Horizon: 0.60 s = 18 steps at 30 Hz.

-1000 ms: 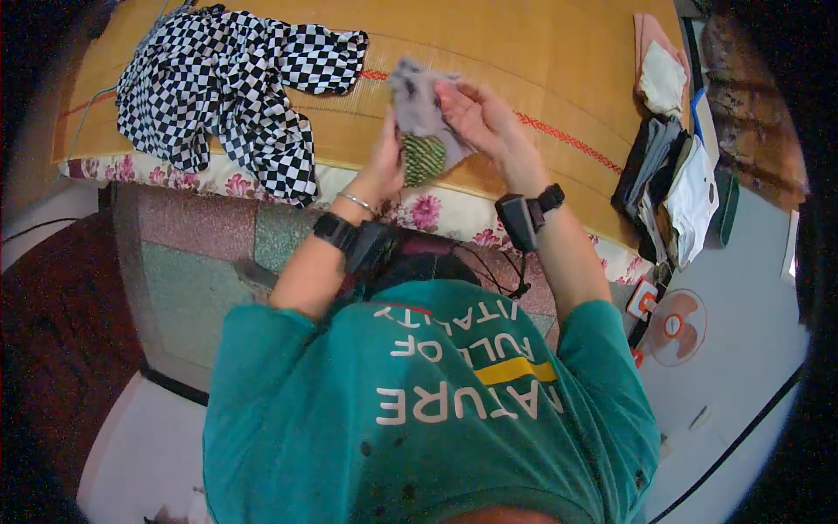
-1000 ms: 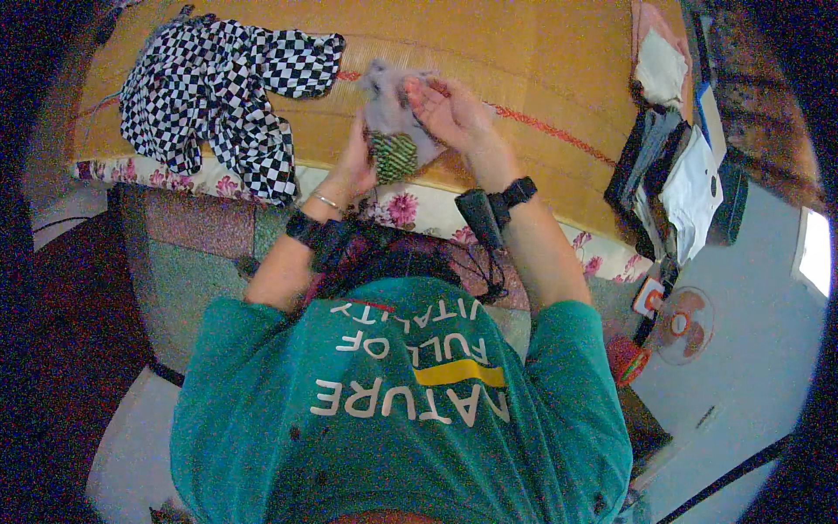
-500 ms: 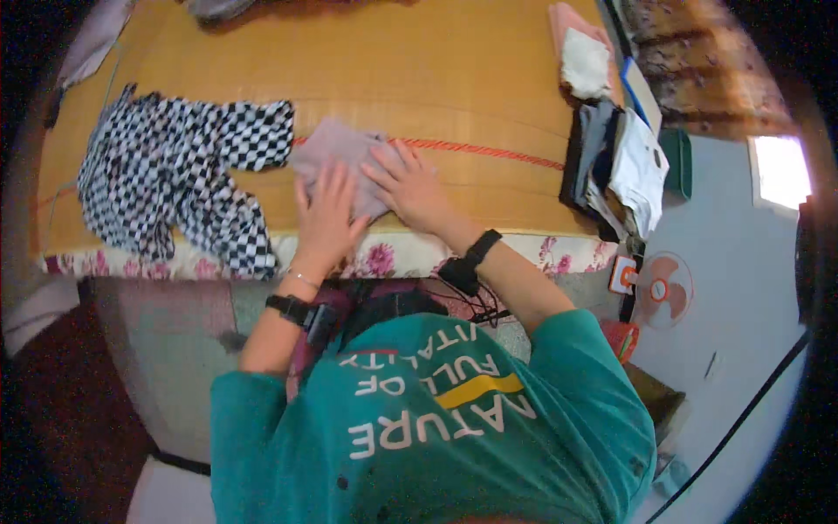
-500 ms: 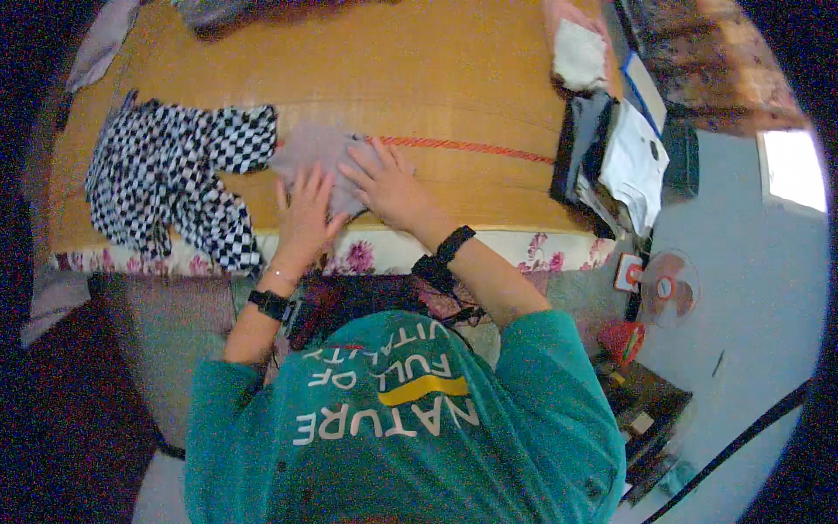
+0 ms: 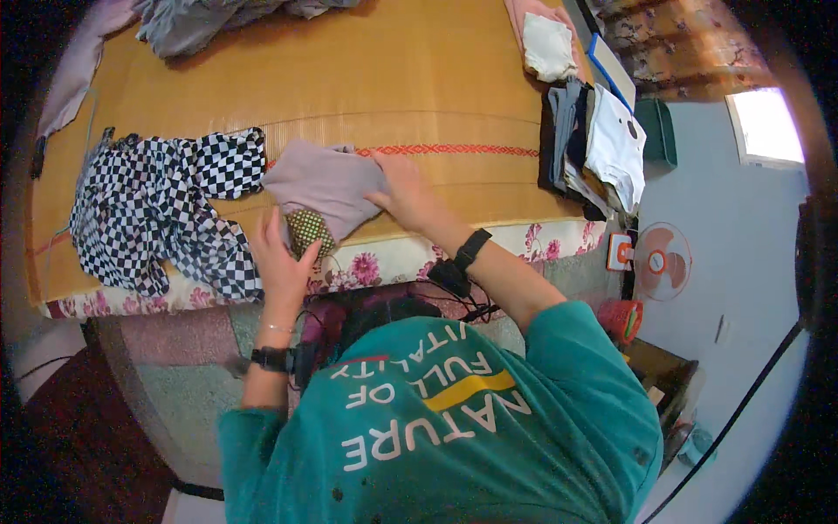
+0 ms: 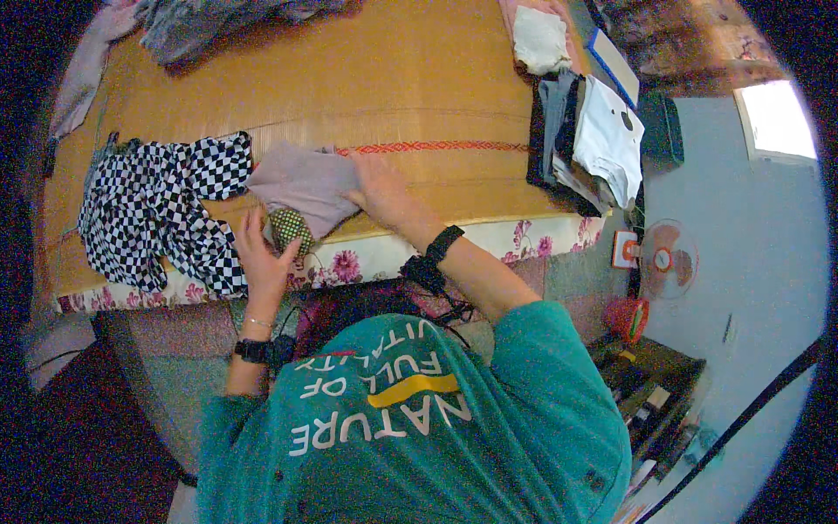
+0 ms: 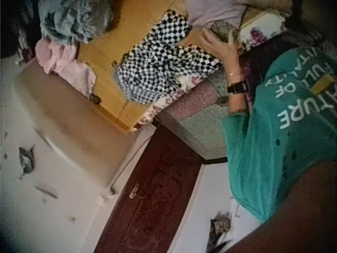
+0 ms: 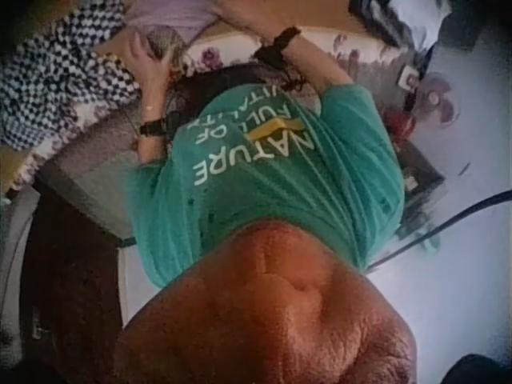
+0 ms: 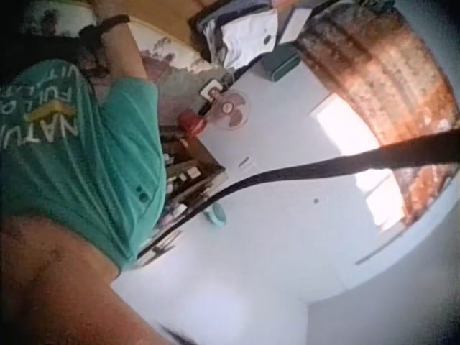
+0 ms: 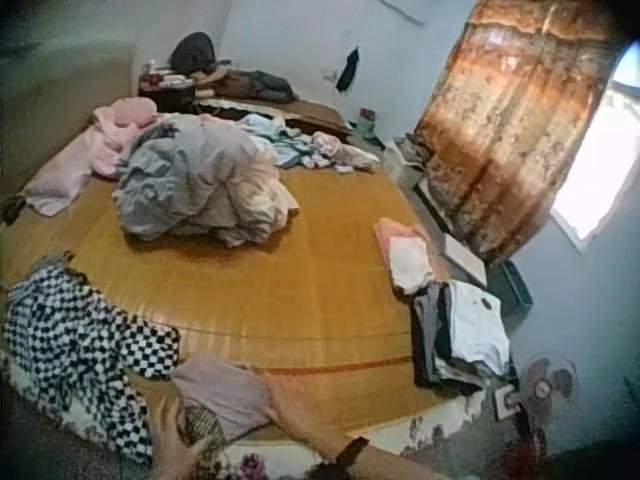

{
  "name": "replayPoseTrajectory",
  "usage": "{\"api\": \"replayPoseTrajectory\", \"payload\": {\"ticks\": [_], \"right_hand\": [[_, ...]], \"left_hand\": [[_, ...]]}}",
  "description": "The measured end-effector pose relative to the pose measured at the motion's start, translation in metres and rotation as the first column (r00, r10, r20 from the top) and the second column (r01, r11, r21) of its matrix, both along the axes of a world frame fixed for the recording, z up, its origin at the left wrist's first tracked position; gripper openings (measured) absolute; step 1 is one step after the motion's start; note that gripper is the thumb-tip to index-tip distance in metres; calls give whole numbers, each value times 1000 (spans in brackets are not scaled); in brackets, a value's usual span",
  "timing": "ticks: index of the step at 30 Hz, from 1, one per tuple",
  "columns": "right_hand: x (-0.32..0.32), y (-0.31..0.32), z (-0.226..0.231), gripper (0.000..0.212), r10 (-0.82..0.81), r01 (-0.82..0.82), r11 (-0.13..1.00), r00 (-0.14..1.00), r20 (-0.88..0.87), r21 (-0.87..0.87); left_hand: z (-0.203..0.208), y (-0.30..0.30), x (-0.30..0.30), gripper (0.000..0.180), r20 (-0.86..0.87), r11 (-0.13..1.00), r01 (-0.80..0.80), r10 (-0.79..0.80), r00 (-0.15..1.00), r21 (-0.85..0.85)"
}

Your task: Fold a variety of clothes and linens on a bed.

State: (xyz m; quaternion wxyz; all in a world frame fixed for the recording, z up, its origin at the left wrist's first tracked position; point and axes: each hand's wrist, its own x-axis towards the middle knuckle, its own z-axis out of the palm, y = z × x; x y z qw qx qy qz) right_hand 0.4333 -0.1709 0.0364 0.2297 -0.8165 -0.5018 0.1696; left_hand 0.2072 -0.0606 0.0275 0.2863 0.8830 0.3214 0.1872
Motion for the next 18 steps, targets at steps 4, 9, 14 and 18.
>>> {"api": "replayPoseTrajectory", "payload": {"ticks": [4, 9, 14, 18], "right_hand": [[0, -5, 10, 54, -128, 118, 990, 982, -137, -77], [10, -16, -13, 41, -60, 30, 991, 973, -224, -133], [18, -12, -34, 37, -102, 64, 994, 861, -498, -93], [26, -12, -60, 36, -234, 126, 968, 763, -603, -217]], "left_hand": [[11, -2, -9, 52, -64, 976, -214, 212, 975, -30], [21, -11, -5, 44, -234, 739, -304, 201, 951, -601], [-12, -3, -1, 44, -266, 529, -354, 236, 935, -772], [-29, -1, -3, 38, -169, 500, -291, 276, 946, -816]]}}
